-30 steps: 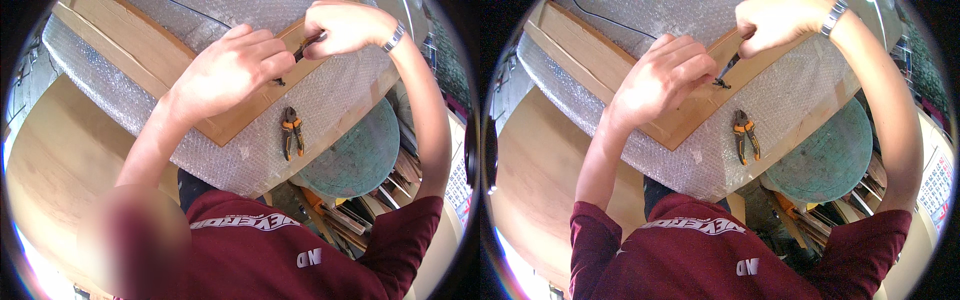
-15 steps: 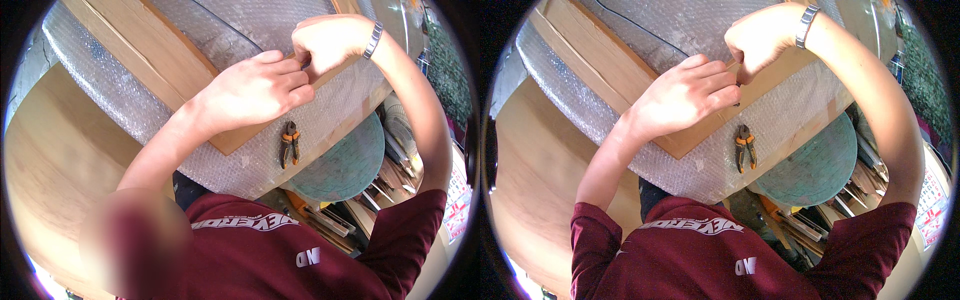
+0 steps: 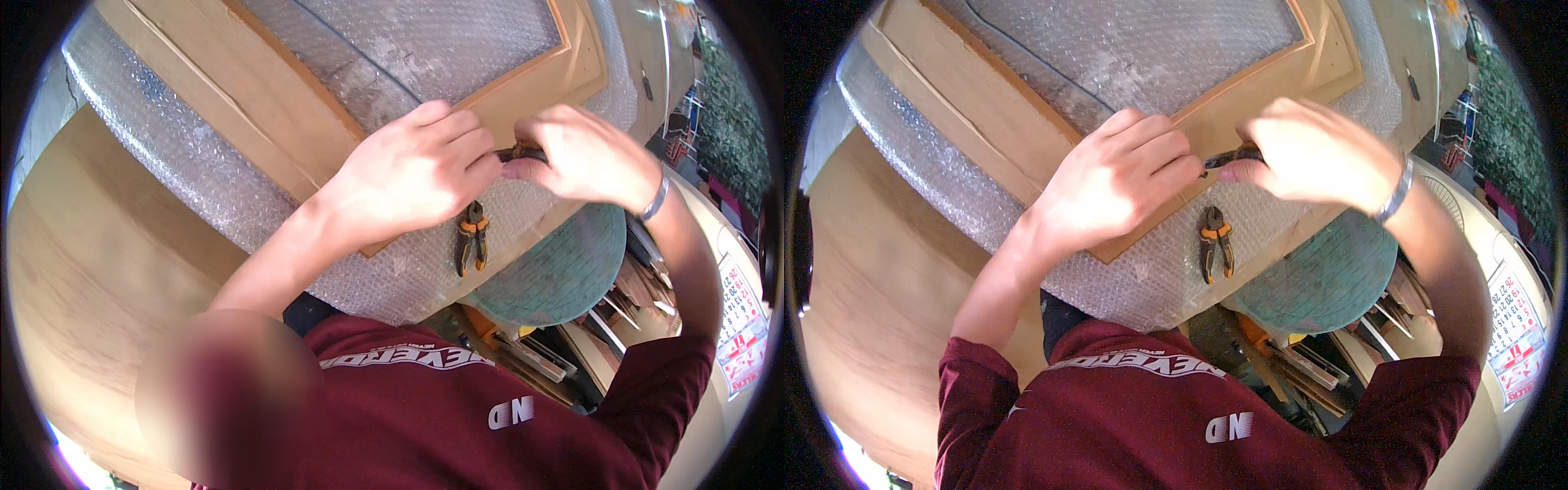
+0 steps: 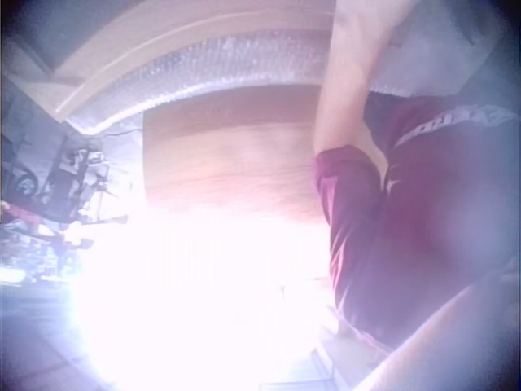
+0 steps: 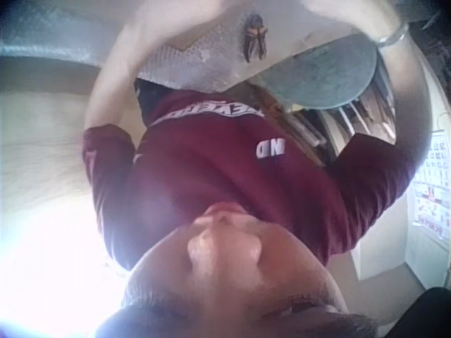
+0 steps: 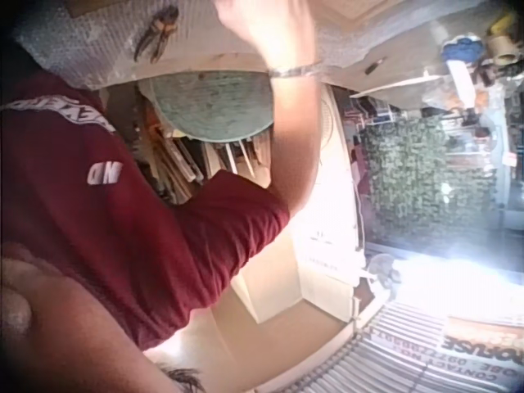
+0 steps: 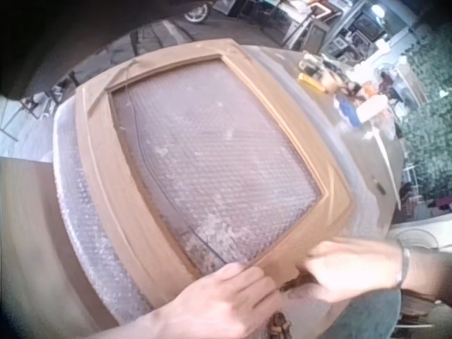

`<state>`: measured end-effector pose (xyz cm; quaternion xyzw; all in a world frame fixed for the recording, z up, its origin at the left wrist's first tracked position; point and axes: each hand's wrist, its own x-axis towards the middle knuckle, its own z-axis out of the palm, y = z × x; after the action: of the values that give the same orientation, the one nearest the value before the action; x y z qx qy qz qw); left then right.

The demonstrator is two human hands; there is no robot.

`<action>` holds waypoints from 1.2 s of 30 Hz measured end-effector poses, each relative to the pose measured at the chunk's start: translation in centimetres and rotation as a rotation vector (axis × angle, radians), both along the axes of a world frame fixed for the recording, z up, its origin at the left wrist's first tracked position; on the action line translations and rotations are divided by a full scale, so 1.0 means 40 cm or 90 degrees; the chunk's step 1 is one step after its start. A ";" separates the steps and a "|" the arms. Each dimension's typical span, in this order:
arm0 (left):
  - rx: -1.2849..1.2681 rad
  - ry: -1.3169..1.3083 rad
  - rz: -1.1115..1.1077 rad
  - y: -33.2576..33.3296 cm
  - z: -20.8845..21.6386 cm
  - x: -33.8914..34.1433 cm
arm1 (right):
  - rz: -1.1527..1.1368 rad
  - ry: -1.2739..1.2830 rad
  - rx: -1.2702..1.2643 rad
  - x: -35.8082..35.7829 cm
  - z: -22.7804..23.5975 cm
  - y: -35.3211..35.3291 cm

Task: The person moves a wooden frame to a workbench and uses pliers to cut and strip wires attached to the frame. The person then uses the pliers to twist the wire ends together to secure them.

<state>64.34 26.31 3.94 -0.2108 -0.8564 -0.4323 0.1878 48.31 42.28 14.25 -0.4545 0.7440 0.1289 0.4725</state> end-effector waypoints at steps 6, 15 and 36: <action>0.025 -0.079 0.080 0.014 -0.023 0.051 | -0.336 0.111 -0.284 0.205 -0.064 0.194; 0.036 -0.146 0.151 0.025 -0.059 0.063 | -1.152 -0.177 -0.362 0.466 -0.188 0.210; -0.107 -0.117 0.001 0.017 0.004 -0.101 | -0.326 0.396 -0.424 0.412 -0.132 0.210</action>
<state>60.28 27.00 4.10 -0.1842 -0.9036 -0.3760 0.0904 64.81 50.67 8.99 -0.3239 0.9371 -0.1053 0.0758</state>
